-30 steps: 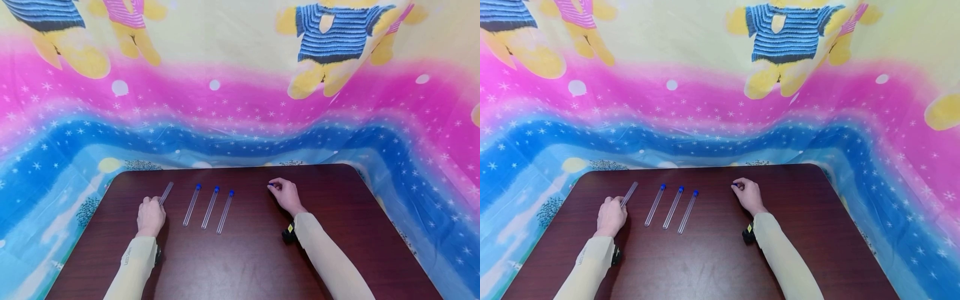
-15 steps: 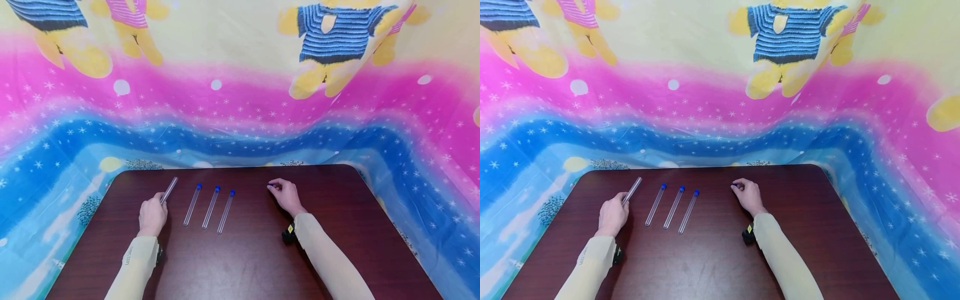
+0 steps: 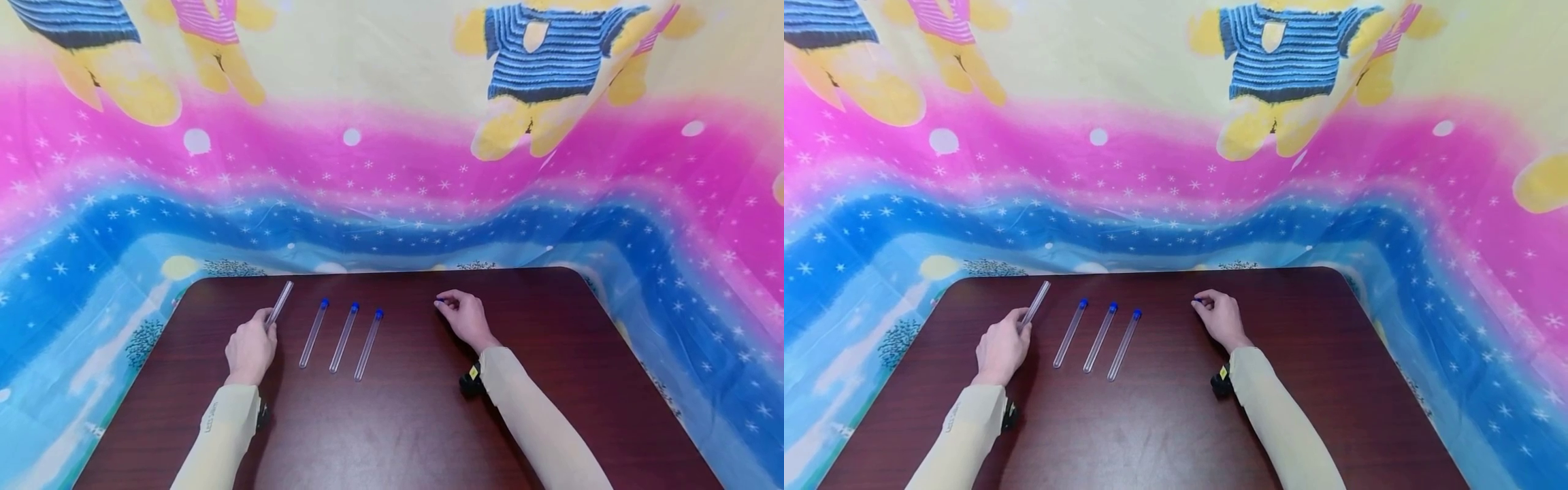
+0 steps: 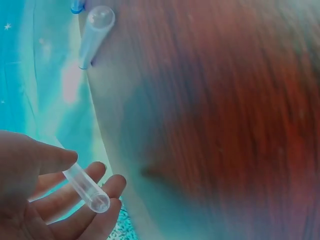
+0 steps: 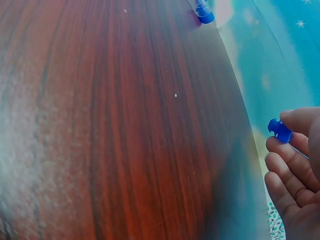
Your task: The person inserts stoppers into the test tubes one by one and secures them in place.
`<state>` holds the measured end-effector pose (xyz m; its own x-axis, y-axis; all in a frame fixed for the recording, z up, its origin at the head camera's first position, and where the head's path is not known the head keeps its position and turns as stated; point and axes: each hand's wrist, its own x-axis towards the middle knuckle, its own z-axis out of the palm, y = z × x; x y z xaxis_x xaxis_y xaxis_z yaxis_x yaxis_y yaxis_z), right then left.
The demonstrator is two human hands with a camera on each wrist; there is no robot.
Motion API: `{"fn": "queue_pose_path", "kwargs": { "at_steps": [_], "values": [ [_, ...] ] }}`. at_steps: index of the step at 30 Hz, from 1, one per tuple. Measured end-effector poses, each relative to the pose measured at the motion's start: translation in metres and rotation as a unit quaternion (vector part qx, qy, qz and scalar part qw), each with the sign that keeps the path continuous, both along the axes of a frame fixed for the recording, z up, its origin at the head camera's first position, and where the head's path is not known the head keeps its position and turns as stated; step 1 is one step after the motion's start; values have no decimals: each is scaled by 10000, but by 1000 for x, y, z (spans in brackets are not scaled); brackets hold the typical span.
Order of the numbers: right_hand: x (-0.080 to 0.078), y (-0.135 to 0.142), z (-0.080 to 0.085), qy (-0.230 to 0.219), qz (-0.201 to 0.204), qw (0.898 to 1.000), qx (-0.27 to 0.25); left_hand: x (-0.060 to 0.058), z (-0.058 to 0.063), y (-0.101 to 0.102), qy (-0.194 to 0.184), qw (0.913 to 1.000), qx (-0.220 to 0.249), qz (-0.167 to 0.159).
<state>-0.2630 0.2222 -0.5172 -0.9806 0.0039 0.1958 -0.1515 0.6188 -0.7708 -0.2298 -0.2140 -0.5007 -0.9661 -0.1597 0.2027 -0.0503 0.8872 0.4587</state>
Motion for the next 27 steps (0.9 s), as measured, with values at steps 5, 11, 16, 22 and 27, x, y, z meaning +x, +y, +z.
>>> {"fn": "queue_pose_path", "kwargs": {
  "at_steps": [5, 11, 16, 22, 27],
  "values": [
    [0, -1, 1, -26, -19, 10000, -18, 0, 4, 7, 73, 9998, 115, -166],
    [0, -1, 1, -43, -41, 10000, -41, 1, 7, 15, 221, 9990, 206, -336],
    [2, -2, 3, -38, -37, 9999, -117, 2, 6, 21, 369, 9979, 256, -465],
    [3, -2, 3, 39, -43, 9998, -199, 4, 8, 30, 521, 9961, 332, -634],
    [3, -1, 4, 27, -75, 9996, -279, 6, 9, 38, 573, 9948, 387, -752]
  ]
}}
